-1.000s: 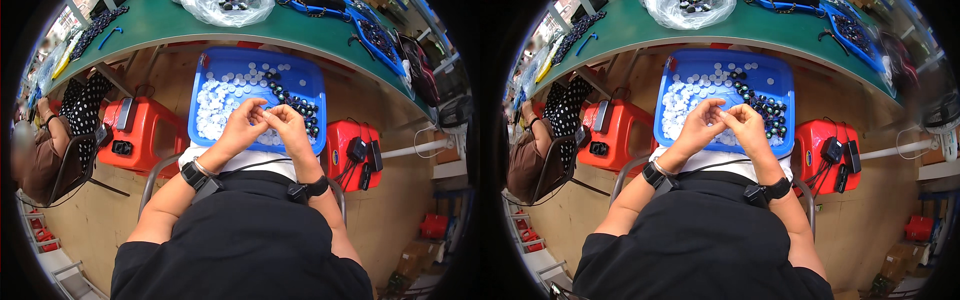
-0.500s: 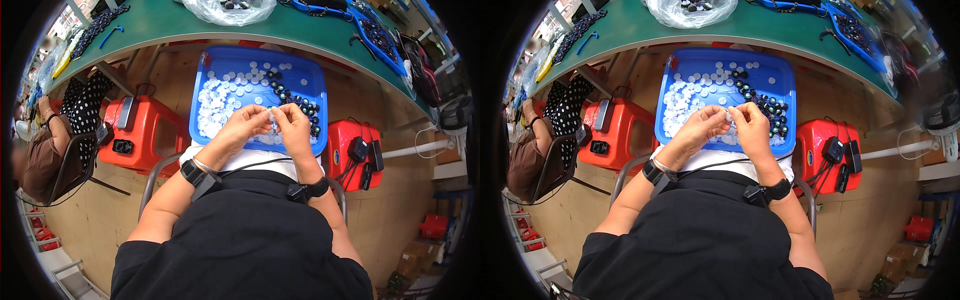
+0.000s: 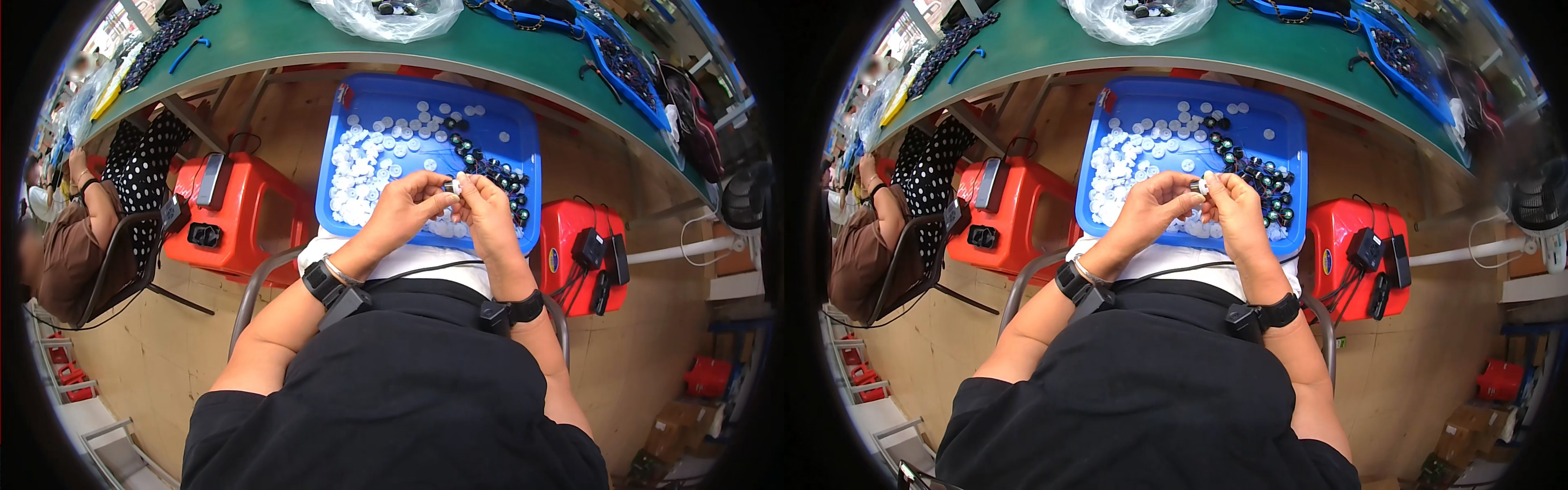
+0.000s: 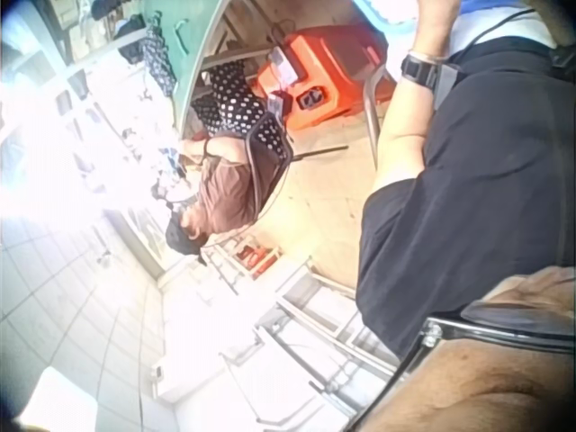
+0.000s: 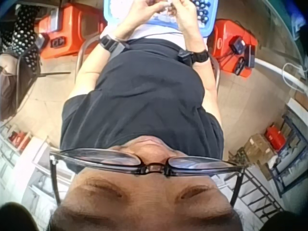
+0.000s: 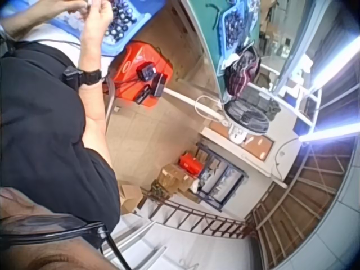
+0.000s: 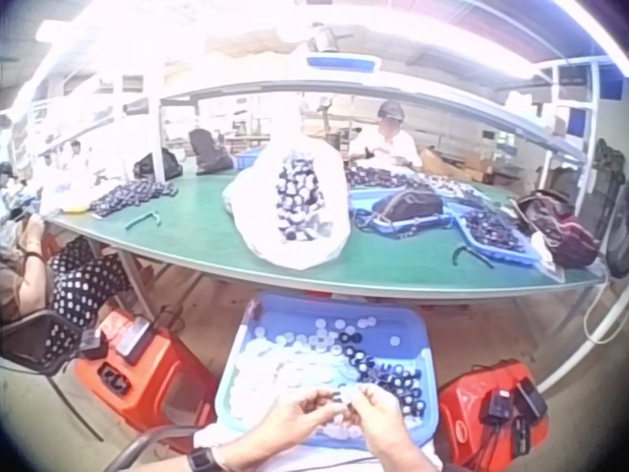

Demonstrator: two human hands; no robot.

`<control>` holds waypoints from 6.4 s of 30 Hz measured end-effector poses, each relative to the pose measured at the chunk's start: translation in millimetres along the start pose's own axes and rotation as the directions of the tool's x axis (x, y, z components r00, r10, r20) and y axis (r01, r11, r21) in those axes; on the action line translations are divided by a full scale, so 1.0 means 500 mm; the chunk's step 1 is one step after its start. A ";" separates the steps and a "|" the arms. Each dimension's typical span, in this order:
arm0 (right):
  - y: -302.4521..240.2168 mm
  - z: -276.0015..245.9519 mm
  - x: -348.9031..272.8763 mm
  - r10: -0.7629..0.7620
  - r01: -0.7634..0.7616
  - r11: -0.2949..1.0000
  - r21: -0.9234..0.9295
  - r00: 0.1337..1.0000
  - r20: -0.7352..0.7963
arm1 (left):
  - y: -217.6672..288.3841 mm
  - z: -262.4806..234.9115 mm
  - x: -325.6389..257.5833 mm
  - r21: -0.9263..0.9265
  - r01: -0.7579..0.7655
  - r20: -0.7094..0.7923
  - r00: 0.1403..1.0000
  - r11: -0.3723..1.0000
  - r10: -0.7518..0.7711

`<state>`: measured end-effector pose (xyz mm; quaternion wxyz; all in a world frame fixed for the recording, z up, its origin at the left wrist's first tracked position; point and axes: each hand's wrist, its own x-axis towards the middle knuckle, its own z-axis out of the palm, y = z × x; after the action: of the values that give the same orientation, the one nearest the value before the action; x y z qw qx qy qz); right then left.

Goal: Assembling small plastic components by hand on a factory floor.

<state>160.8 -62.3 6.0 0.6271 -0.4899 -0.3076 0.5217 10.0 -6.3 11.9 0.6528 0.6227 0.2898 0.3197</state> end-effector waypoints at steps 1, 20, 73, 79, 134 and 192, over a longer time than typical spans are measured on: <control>0.000 -0.001 0.000 0.001 -0.001 1.000 -0.001 1.000 0.002 | 0.001 0.002 -0.001 -0.032 0.010 0.002 1.000 0.999 -0.010; 0.026 0.009 0.001 0.034 -0.031 0.997 0.066 0.999 -0.036 | -0.019 0.002 0.007 0.251 -0.107 -0.008 0.994 0.962 0.112; -0.063 -0.110 0.012 -0.482 0.201 0.381 -0.902 0.876 -0.008 | 0.225 -0.119 0.231 -0.052 -0.049 0.096 0.994 0.997 0.053; -0.028 -0.034 0.028 -0.486 0.416 0.187 -0.890 0.826 0.285 | -0.009 -0.086 0.140 0.791 -0.233 0.193 0.972 0.565 0.131; -0.060 0.041 -0.038 -0.576 0.462 0.497 -0.734 0.809 0.119 | -0.002 -0.030 0.000 -0.670 0.310 0.106 0.939 0.675 -0.326; -0.046 0.042 -0.047 -0.579 0.407 0.335 -0.850 0.800 0.154 | -0.016 -0.029 0.001 -0.829 0.308 0.209 0.945 0.466 -0.252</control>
<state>143.8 -77.9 37.3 0.4547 -0.6580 -0.5989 0.0395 -0.6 3.1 2.9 0.9243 0.1746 0.1746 0.2910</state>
